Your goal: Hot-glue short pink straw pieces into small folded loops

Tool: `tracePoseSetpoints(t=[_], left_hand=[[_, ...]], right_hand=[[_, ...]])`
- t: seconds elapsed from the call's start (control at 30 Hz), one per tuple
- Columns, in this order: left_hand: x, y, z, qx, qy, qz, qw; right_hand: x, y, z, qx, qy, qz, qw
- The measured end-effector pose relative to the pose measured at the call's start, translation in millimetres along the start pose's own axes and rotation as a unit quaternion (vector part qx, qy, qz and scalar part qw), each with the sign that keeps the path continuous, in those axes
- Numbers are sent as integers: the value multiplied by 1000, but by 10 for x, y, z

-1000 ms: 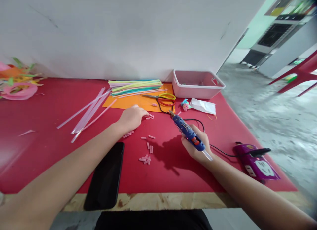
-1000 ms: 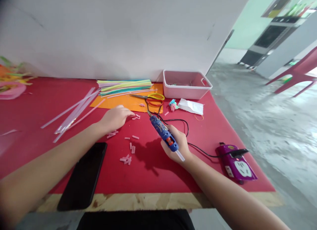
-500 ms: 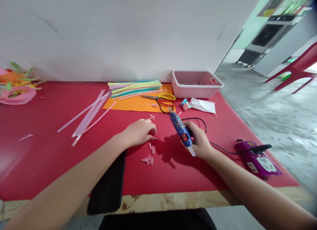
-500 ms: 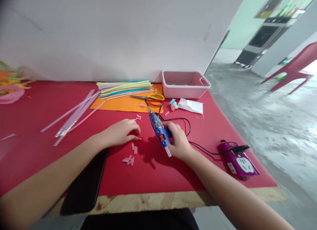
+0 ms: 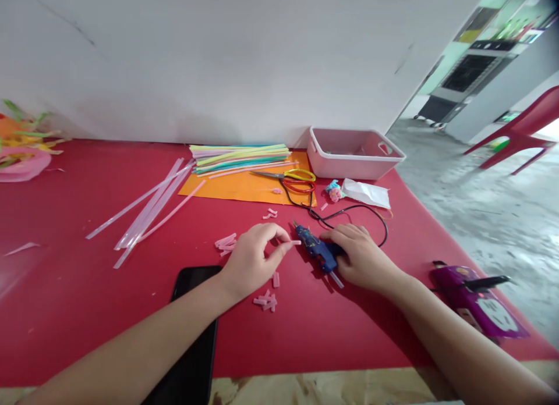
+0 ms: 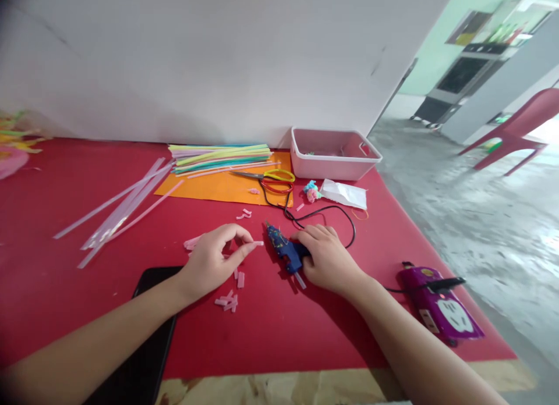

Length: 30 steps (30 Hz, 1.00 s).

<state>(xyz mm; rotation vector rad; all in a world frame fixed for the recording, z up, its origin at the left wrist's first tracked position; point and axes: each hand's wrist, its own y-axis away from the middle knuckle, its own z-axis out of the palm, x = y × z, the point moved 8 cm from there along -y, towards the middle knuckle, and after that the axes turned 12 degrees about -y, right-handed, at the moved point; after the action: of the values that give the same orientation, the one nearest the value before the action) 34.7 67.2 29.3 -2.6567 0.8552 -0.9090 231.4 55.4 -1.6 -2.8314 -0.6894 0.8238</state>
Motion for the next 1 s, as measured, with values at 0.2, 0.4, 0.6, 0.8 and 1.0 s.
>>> tracePoseSetpoints(t=[0.2, 0.4, 0.6, 0.8, 1.0], left_hand=[[105, 56, -6, 42, 20, 70, 996], [238, 126, -28, 69, 62, 128, 987], [209, 123, 22, 48, 22, 109, 993], [232, 118, 20, 59, -19, 113, 992], [237, 111, 52, 28, 34, 97, 994]], right_hand=[[-429, 112, -282, 189, -53, -106, 975], [-807, 108, -157, 190, -63, -175, 964], [-773, 90, -124, 193, -77, -163, 964], [-786, 92, -136, 213, -67, -147, 964], [-747, 94, -169, 227, -71, -120, 964]])
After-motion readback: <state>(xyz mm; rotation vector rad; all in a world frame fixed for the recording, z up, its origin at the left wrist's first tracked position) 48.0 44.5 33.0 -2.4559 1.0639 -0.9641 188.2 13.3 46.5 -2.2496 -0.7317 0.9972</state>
